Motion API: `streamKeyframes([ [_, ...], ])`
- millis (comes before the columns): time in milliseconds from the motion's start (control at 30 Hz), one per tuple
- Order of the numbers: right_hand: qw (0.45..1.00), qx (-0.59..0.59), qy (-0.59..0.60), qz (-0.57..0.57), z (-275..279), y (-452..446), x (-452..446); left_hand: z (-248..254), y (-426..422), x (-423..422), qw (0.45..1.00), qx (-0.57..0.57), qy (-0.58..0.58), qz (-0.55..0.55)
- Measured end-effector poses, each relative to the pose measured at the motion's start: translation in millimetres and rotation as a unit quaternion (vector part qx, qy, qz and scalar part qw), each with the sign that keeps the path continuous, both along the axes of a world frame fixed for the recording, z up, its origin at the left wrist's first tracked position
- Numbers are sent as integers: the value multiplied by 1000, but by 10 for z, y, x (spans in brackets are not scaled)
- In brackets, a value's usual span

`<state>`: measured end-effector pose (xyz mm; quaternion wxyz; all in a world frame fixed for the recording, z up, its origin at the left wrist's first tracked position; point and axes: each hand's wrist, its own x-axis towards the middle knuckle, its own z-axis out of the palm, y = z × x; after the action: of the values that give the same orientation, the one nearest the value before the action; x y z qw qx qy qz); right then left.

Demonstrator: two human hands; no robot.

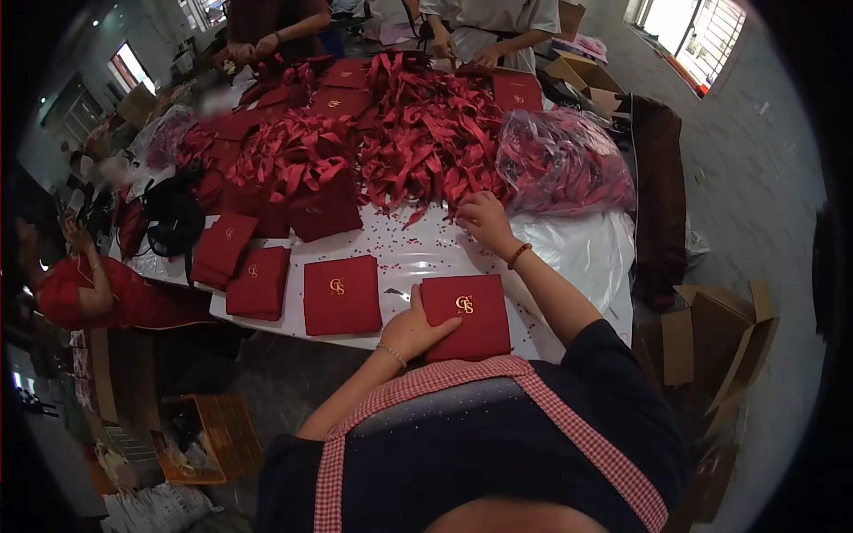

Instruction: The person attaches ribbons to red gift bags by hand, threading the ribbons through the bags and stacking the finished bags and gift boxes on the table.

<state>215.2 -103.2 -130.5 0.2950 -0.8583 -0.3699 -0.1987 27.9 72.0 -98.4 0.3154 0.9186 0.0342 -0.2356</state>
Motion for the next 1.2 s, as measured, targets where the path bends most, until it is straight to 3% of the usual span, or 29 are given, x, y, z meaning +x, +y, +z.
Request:
streamKeyframes([
  [67, 968, 188, 162, 44, 268, -48, 25, 29, -1, -4, 1000, 1, 0, -17],
  [100, 916, 302, 256, 68, 482, -61, -3, 41, -8, -3, 1000, 0, -2, -18],
  [200, 883, 397, 226, 109, 1290, -223, -32, 89, -20, -20, 999, 21, -2, -24],
  [300, 892, 399, 186, 102, 1882, -425, -138, 156, -32, -74, 997, 71, -12, -15],
  [400, 866, 448, 204, 91, 2147, -537, -298, 275, 25, -33, 972, 127, -197, -35],
  [433, 823, 496, 263, 89, 2186, -481, -465, 200, 34, 19, 961, 108, -248, -65],
  [467, 838, 459, 277, 101, 2092, -496, -535, 222, 44, 93, 946, 98, -287, -114],
  [533, 797, 419, 403, 164, 1710, -499, -763, 165, 6, 191, 939, 67, -299, -159],
  [567, 780, 384, 480, 116, 1468, -472, -932, 136, -17, 224, 937, 74, -284, -189],
  [600, 758, 346, 531, 157, 1155, -400, -1032, 93, -18, 245, 938, 85, -274, -196],
  [633, 751, 288, 586, 93, 1060, -257, -1251, 24, -43, 265, 937, 89, -263, -210],
  [667, 736, 249, 624, 83, 864, -196, -1354, -89, -60, 280, 928, 84, -302, -201],
  [767, 751, 246, 607, 82, 366, -49, -1566, -144, -83, 289, 927, 93, -306, -197],
  [833, 694, 389, 601, 68, 61, -32, -1619, -115, -110, 297, 930, 105, -299, -188],
  [867, 693, 391, 601, 69, -63, -13, -1631, -88, -125, 308, 932, 114, -295, -179],
  [933, 710, 452, 534, 76, -222, -7, -1680, 65, -150, 337, 925, 131, -311, -177],
  [1000, 733, 424, 528, 63, -201, -22, -1736, 151, -185, 349, 916, 146, -329, -176],
  [1067, 755, 396, 521, 48, -408, 81, -1687, 183, -217, 355, 871, 163, -384, -259],
  [1100, 626, 588, 399, 321, -786, 288, -1554, 205, -221, 360, 871, 160, -384, -261],
  [1133, 409, 696, 220, 547, -1000, 378, -1496, 233, -202, 359, 890, 150, -338, -267],
  [1167, 624, 594, 381, 335, -706, 140, -1639, 289, -172, 346, 907, 137, -290, -274],
  [1200, 757, 416, 499, 77, -386, -87, -1783, 342, -98, 378, 918, 117, -250, -285],
])
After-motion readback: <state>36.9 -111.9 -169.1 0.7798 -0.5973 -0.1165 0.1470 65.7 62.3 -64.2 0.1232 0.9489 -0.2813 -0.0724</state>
